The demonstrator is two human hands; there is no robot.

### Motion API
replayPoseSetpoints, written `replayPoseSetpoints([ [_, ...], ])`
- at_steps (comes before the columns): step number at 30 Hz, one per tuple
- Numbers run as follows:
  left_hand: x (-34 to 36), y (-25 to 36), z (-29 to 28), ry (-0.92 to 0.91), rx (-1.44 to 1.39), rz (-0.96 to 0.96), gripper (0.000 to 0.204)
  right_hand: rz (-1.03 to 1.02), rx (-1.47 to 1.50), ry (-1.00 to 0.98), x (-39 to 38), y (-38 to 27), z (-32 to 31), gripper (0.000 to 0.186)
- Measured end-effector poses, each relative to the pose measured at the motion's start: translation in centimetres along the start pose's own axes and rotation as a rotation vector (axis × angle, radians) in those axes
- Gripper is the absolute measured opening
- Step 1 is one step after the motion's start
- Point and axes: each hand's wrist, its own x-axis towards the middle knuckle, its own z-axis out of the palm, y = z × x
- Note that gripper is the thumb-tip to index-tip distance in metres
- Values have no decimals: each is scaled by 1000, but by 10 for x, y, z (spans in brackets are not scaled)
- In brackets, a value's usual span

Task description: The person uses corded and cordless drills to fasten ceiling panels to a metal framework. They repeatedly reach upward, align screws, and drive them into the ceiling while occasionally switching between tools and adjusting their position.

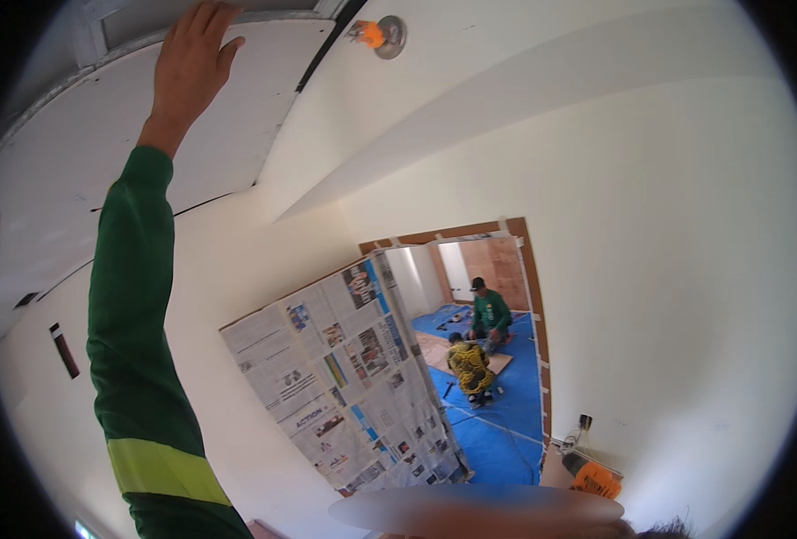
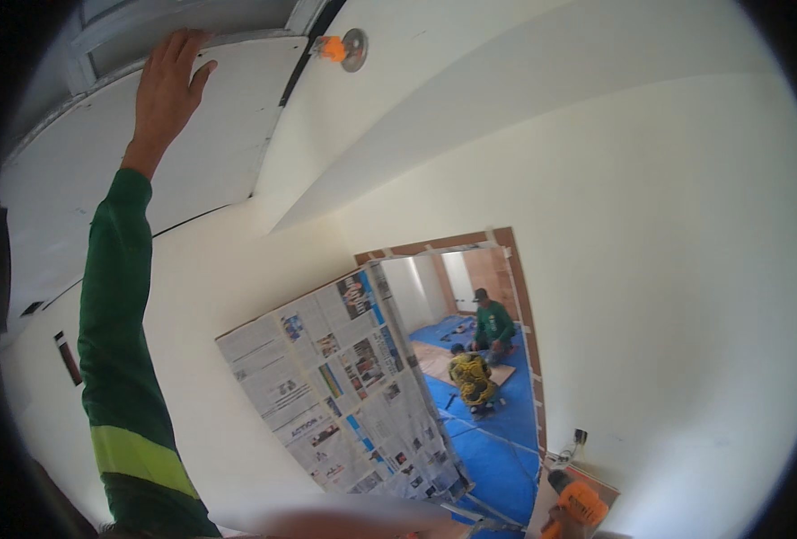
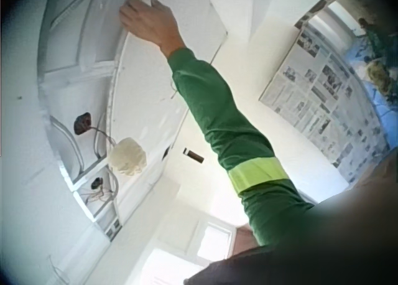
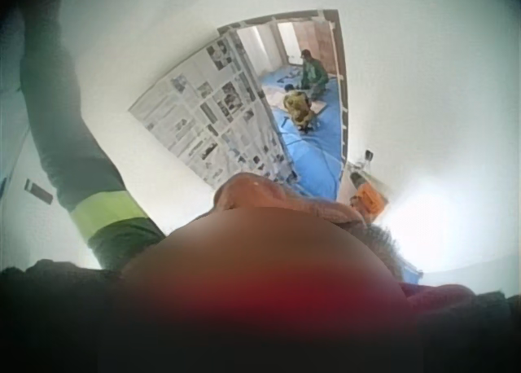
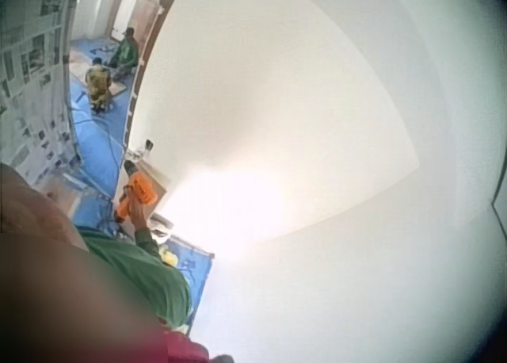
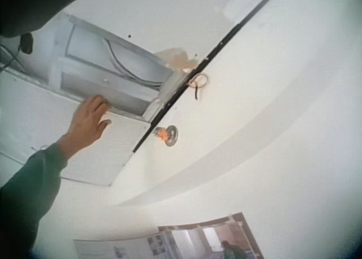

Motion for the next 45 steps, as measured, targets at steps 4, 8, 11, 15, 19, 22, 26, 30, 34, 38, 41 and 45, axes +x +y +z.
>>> replayPoseSetpoints([
  [4, -23, -23, 6, -53, 129, 41, 60, 62, -50, -98, 14, 9, 11, 24],
  [8, -29, -37, 2, -124, 231, 138, 73, 118, -85, -265, 29, 16, 35, 26],
  [11, -27, -39, -10, -199, 243, 195, 68, 142, -112, -387, 33, 19, 57, 28],
  [15, -28, -41, -26, -215, 119, 157, 69, 150, -134, -513, 27, 25, 93, 30],
  [19, -49, -53, -48, -166, 112, 143, 68, 150, -144, -632, 10, 32, 130, 33],
  [22, -78, -62, -67, -181, 47, 114, 68, 144, -155, -718, -6, 35, 159, 35],
  [26, -134, -83, -122, -284, -64, 78, 55, 128, -186, -867, -29, 37, 199, 37],
  [30, -201, -130, -197, -405, -89, -36, 39, 106, -212, -999, -56, 40, 236, 40],
  [34, -250, -213, -287, -386, 27, -239, 32, 91, -229, -1115, -83, 45, 271, 42],
  [38, -249, -298, -374, -159, 123, -446, 34, 80, -218, -1230, -107, 53, 306, 45],
  [41, -210, -340, -423, 32, 198, -343, 26, 78, -215, -1299, -120, 60, 327, 47],
  [45, -117, -359, -451, 29, -77, -463, 39, 77, -192, -1362, -132, 70, 346, 49],
])
